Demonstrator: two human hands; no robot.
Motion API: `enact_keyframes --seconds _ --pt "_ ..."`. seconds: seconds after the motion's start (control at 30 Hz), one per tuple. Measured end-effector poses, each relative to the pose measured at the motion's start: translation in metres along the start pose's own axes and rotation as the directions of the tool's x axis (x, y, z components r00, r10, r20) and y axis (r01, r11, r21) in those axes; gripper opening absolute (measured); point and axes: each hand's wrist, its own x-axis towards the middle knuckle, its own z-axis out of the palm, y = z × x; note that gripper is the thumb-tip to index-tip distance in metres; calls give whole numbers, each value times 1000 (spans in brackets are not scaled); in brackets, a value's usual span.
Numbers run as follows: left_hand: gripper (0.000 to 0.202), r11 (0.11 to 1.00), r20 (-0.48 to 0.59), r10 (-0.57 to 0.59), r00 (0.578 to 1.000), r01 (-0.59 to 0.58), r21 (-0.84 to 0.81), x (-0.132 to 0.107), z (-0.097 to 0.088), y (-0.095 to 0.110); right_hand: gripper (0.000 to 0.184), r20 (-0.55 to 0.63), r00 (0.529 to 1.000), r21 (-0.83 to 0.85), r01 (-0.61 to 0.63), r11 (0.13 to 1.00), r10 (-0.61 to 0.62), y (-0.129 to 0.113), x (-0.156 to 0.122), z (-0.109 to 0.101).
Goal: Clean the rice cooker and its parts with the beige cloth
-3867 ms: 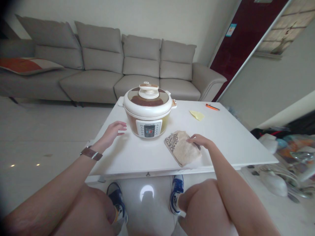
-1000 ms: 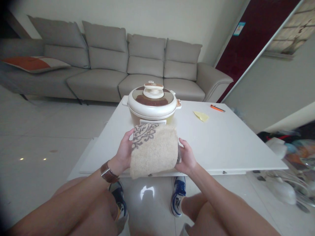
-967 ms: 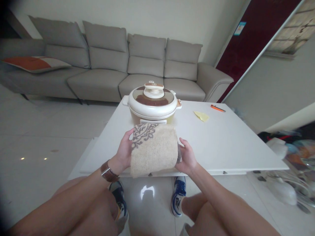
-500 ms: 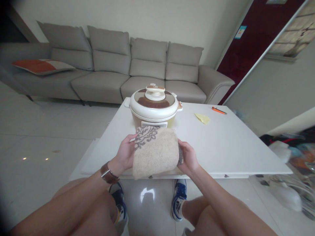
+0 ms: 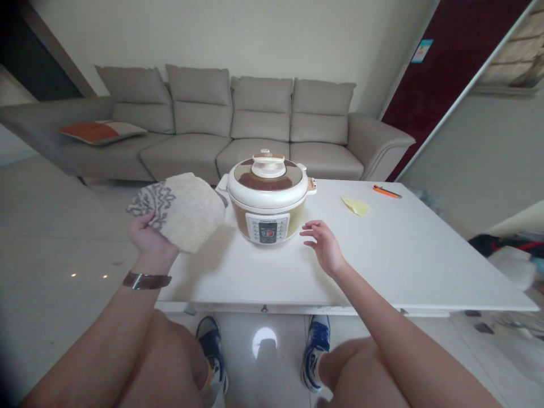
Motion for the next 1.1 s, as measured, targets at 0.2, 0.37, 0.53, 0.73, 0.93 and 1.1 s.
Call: enact_keyframes --seconds 0.2,0.37,0.53,0.73,0.93,1.1 --pt "46 928 -74 354 932 -339 156 1 44 -39 26 -2 988 -276 148 950 -155 15 30 3" --pt "67 785 445 221 868 -429 447 -17 77 -75 35 -13 964 -399 239 885 -266 29 54 9" --pt "67 742 418 287 862 -476 472 -14 85 -91 30 -38 954 -397 258 881 -297 30 58 13" --pt "45 804 222 329 918 -396 444 -12 107 -86 32 -8 945 -436 290 852 -326 26 55 12" --pt "44 520 673 229 703 -673 526 -17 127 -58 32 -6 944 -453 291 843 -330 24 52 12" --pt "54 599 482 323 815 -570 562 8 114 -63 32 -9 945 -481 283 830 -328 25 55 5"
